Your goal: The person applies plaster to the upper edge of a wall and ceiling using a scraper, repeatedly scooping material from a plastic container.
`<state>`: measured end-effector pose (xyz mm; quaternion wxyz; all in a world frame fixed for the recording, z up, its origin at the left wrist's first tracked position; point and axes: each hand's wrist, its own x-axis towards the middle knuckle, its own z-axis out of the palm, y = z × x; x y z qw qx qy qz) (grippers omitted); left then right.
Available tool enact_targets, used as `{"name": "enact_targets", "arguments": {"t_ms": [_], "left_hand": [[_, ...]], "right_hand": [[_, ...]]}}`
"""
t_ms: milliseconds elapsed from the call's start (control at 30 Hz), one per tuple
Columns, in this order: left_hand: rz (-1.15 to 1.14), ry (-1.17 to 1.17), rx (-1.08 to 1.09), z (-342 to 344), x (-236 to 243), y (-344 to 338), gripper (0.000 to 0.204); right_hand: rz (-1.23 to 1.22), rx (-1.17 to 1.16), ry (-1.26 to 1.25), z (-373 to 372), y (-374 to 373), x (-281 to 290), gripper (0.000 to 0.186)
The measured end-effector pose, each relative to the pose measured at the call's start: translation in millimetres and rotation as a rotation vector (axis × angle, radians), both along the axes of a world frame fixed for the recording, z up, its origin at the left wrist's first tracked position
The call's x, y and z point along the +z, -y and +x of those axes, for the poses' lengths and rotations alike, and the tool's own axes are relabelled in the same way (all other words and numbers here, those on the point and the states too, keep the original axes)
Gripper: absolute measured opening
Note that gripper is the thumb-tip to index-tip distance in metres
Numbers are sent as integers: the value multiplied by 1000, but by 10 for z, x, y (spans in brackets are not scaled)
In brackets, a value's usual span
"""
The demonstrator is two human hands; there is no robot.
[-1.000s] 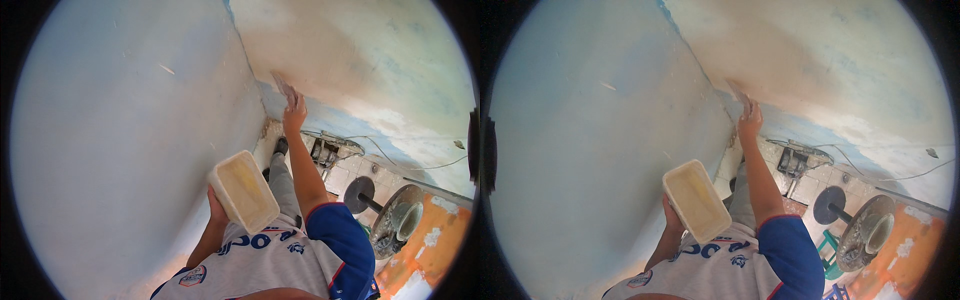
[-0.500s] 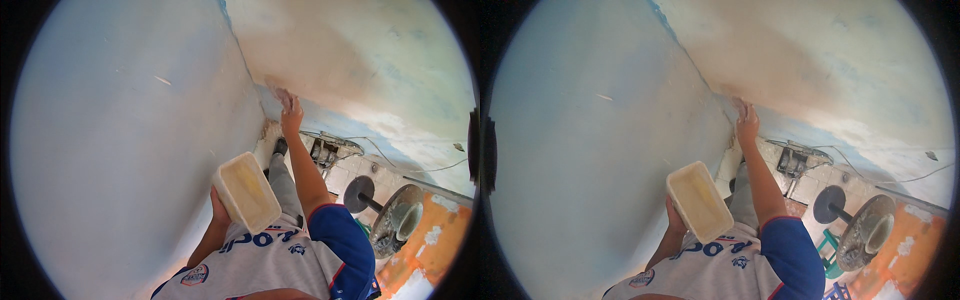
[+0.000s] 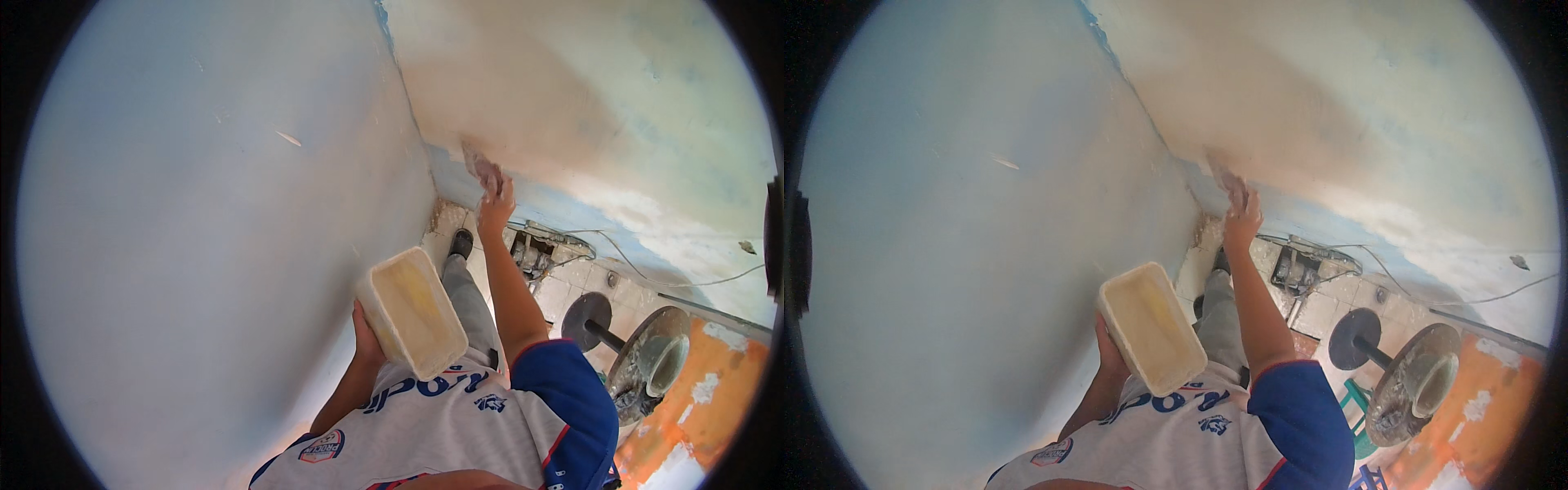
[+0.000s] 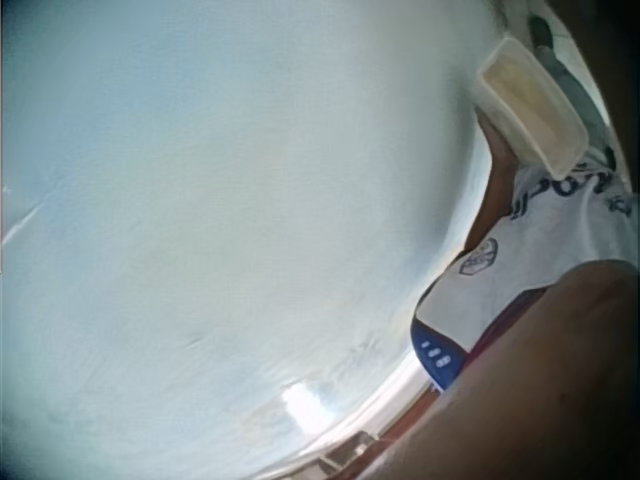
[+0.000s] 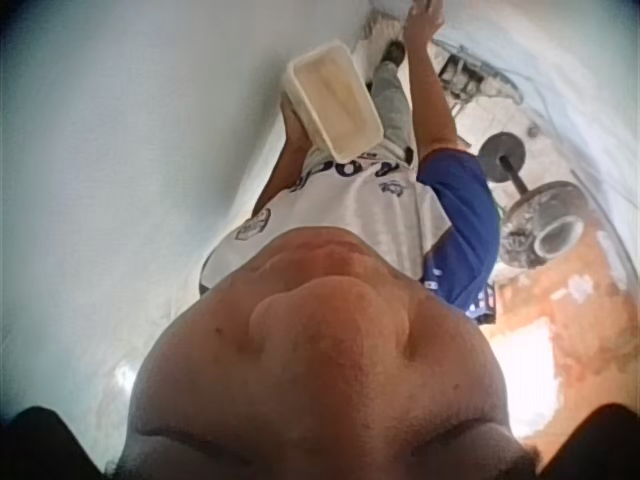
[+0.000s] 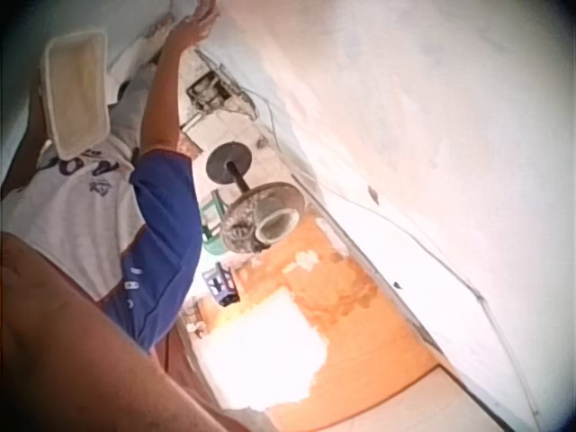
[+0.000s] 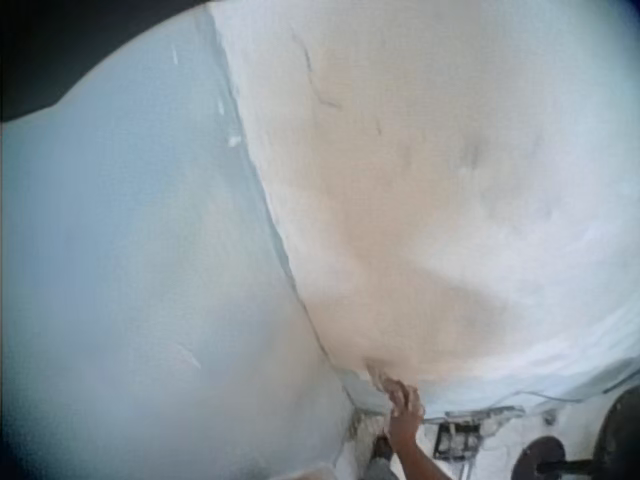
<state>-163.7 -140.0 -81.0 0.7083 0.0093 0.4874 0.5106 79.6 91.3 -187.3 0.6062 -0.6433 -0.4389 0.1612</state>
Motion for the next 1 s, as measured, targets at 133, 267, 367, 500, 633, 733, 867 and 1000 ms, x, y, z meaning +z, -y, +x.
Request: {"name": "enact_targets", "arguments": {"t_ms": [133,267,367,500,633,733,867,1000], "left_hand": [[42,-21,-74,98,147,-56,78],[12,59,-51,82,108,-58,78],[12,10,-35,75,93,-71,78],[8,31,-53,54,103,-68,78],[3,124,-27,-54,-60,-36,78],[11,26,15,-29,-64,-40,78],[45,96,-54,26,60,-94,77],[48,70,-29,13,-18,-69,78]], "right_hand": [[-42,94,5,-60,-105,-128,25],[-131,13,27,-83,-184,52,31],[30,19,-71,-155,3,-88,26],[-41,73,63,-174,-159,-125,21],[-99,-1,-128,-31,-194,-98,19],[-22,48,-154,-86,120,-182,19],[-20,79,80,-120,-123,-79,21],[80,-48,79,11,-122,96,18]]}}
